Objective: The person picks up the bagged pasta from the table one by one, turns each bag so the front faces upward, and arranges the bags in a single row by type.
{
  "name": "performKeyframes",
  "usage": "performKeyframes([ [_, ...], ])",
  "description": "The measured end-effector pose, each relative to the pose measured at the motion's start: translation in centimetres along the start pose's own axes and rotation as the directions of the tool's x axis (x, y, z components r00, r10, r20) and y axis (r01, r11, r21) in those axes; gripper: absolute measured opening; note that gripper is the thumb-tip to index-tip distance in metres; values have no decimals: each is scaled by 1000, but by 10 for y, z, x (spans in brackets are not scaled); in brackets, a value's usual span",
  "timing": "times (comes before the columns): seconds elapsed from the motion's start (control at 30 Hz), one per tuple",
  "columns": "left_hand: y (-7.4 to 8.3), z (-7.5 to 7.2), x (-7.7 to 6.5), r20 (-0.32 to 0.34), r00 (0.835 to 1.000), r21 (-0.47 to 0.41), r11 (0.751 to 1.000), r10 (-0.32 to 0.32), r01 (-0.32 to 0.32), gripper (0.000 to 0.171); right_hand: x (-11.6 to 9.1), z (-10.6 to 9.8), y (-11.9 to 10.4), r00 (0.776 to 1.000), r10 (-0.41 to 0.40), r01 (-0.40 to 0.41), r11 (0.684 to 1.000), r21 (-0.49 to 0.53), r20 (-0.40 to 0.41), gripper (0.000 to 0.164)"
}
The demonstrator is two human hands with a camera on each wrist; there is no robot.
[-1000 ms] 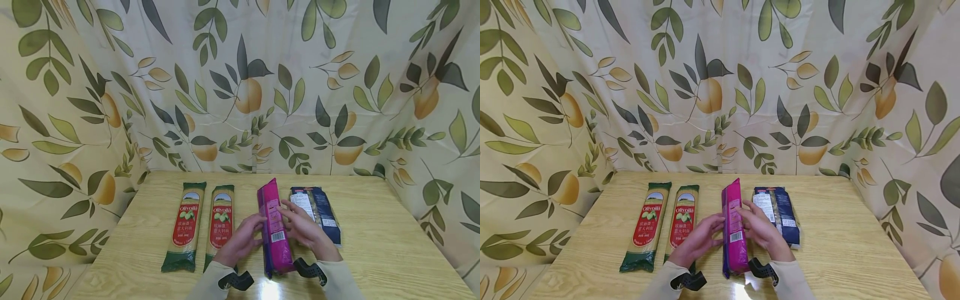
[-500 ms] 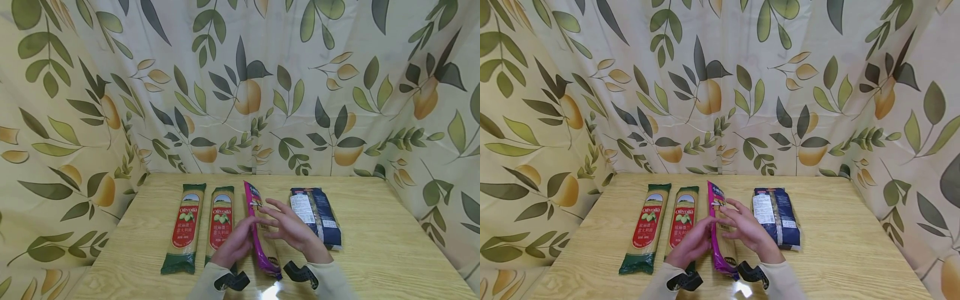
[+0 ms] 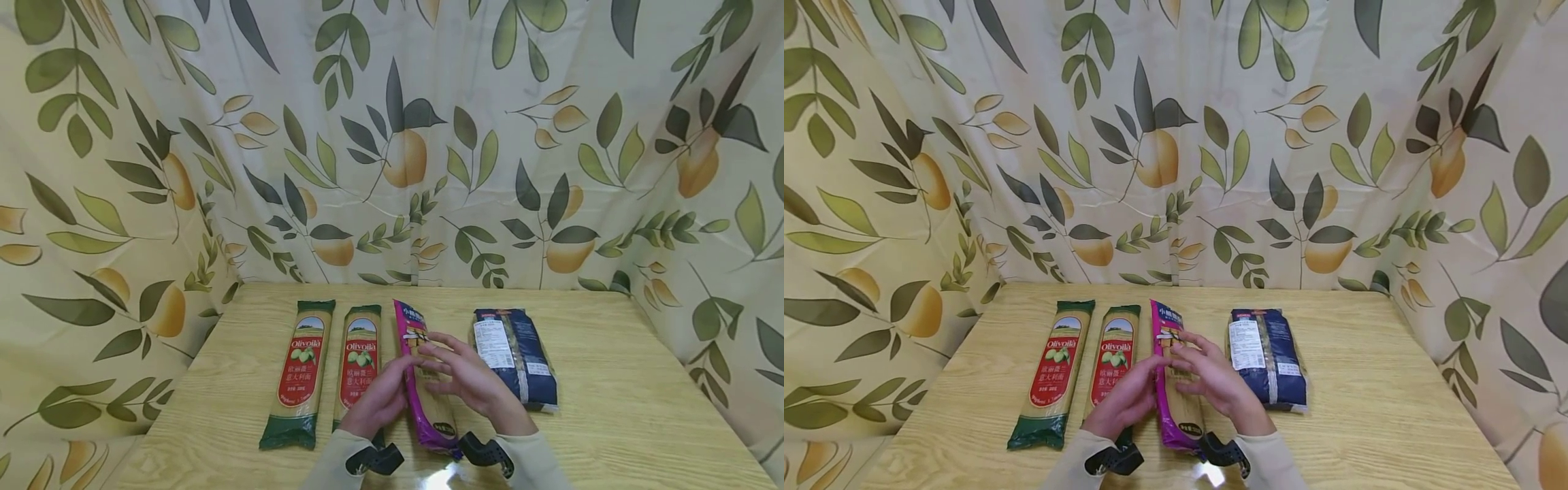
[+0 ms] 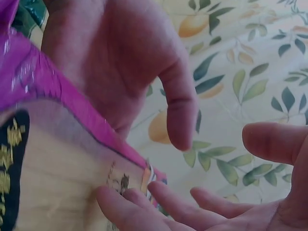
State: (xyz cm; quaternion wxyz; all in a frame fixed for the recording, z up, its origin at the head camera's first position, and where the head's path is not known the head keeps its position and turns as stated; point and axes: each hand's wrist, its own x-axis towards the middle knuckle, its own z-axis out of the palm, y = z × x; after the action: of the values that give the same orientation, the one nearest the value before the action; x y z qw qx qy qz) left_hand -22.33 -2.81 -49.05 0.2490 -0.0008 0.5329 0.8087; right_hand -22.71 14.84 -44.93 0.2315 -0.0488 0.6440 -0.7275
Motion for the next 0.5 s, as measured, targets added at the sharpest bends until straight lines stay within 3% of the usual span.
performKeyframes([
  [0.23,-3,-1,4,-30,1000,16,1000,7,-7,64,2,-12,5,995,-5,-4,996,-87,-102,63],
  [0.5,-7,-3,5,-93,995,5,1000,19,-18,67,8,-21,19,989,56,-64,996,-54,-139,60],
])
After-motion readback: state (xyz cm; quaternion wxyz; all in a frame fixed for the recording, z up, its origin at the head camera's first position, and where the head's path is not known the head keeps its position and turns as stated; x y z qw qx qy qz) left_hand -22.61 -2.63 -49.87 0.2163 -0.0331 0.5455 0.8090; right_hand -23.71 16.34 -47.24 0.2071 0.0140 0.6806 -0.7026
